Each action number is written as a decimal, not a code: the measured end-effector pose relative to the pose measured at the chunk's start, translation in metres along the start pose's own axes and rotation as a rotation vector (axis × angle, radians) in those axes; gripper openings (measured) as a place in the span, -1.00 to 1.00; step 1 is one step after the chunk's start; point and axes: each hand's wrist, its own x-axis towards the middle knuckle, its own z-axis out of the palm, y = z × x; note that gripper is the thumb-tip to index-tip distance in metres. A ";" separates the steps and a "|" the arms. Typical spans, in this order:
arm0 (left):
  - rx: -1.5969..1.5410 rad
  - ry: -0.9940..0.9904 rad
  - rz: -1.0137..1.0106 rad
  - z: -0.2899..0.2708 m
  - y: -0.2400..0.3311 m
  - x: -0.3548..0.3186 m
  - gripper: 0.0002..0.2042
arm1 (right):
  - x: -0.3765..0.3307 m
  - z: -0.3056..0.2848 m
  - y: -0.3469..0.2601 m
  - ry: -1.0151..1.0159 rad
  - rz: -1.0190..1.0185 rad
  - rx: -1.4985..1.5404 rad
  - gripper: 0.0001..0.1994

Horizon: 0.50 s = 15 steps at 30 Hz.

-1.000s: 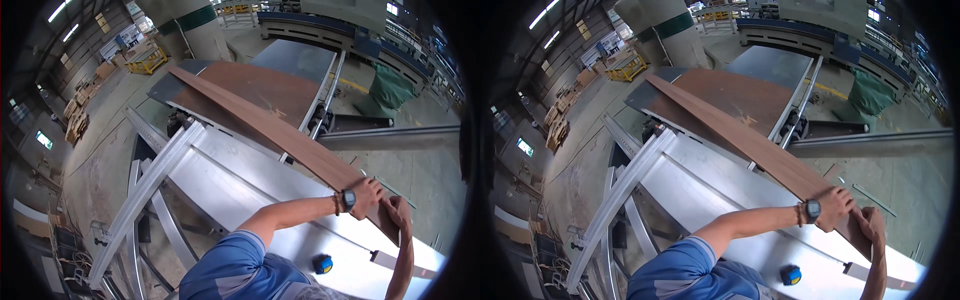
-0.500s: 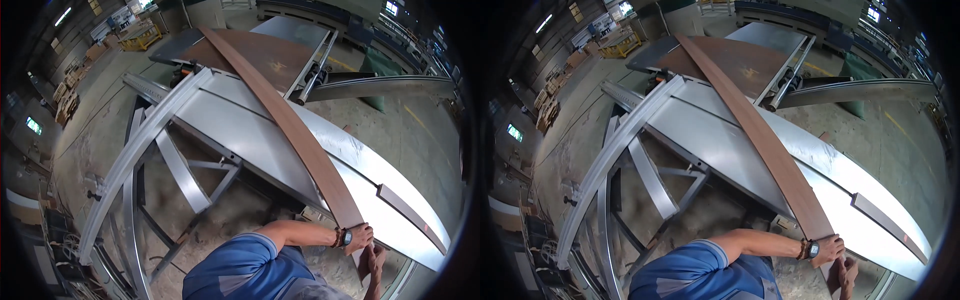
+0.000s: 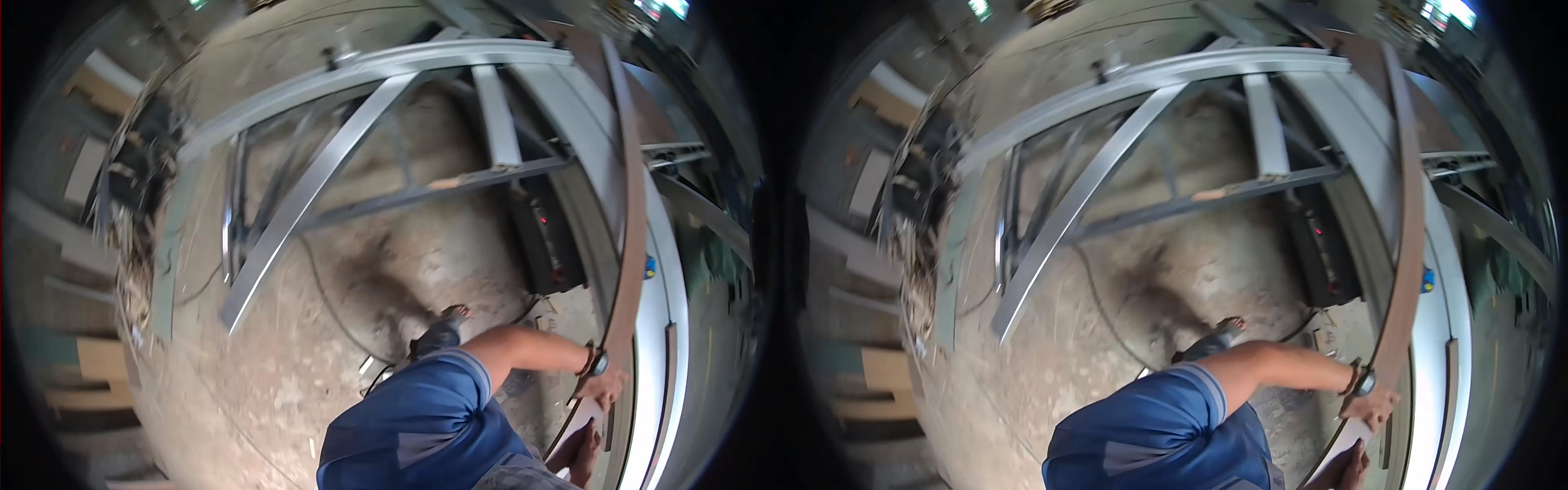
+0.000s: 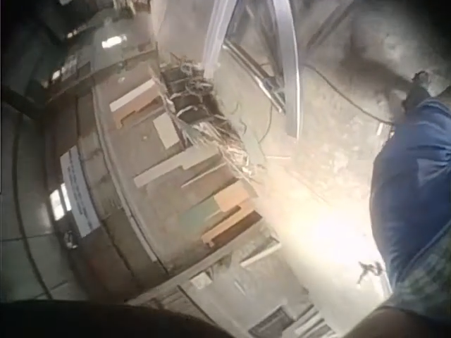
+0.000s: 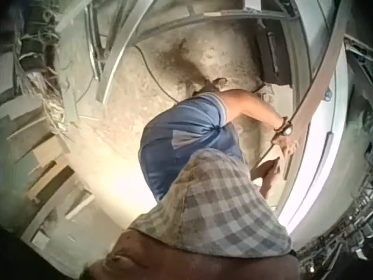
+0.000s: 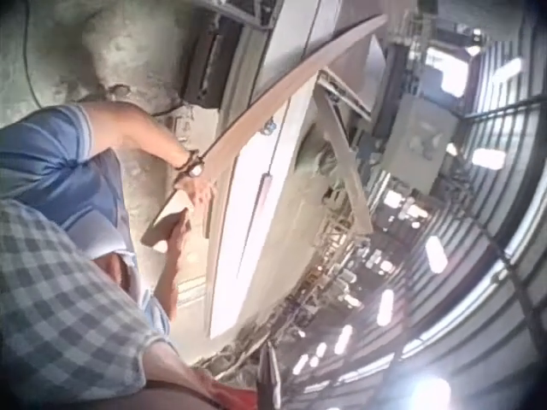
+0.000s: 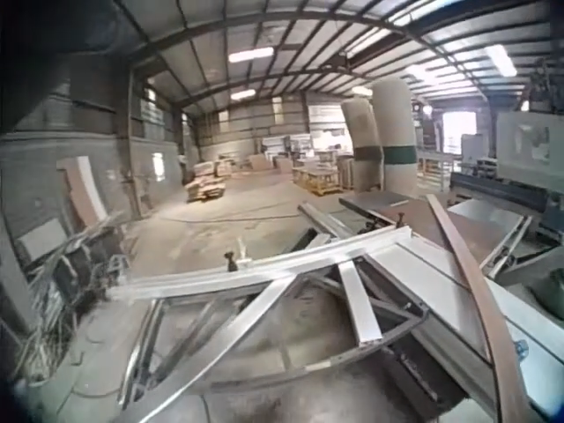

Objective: Measuring a wood plank with a tape measure and cutting it using a sliding table saw.

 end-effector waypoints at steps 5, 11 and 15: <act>0.113 0.616 -0.875 -0.077 0.134 -0.069 -0.12 | -0.041 0.060 -0.026 -0.267 -0.059 0.188 -0.58; -0.534 0.630 -1.423 -0.086 0.301 -0.077 -0.29 | -0.091 0.252 -0.038 -0.401 -0.032 0.423 -0.44; -0.030 1.376 -1.348 -0.047 0.311 -0.068 -0.09 | -0.193 0.383 -0.062 -0.537 0.105 0.455 -0.49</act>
